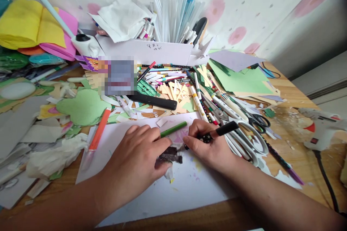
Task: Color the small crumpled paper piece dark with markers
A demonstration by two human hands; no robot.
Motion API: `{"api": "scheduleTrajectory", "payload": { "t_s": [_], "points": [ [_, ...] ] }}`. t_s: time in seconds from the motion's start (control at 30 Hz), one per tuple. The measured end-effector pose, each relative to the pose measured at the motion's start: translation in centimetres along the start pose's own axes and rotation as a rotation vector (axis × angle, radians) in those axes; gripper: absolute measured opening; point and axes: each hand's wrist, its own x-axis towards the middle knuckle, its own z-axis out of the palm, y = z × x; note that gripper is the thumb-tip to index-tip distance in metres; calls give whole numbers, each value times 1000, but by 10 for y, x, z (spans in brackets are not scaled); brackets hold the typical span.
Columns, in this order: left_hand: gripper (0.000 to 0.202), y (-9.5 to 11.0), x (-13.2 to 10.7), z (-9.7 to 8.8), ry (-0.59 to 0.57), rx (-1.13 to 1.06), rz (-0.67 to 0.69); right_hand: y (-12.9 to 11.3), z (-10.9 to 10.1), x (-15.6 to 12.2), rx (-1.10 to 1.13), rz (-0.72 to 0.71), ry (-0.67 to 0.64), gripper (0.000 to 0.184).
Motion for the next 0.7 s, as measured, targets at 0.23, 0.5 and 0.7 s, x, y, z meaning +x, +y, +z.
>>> {"api": "scheduleTrajectory", "payload": {
  "t_s": [0.23,0.5,0.7],
  "points": [
    [24,1,0,-2,-3,5,-20,1,0,0,8,16,-31,24],
    [23,2,0,-3,-10,8,-21,2,0,0,11,17,-41,24],
    [24,1,0,-3,-11,10,-19,1,-1,0,12,18,-30,25]
  ]
}}
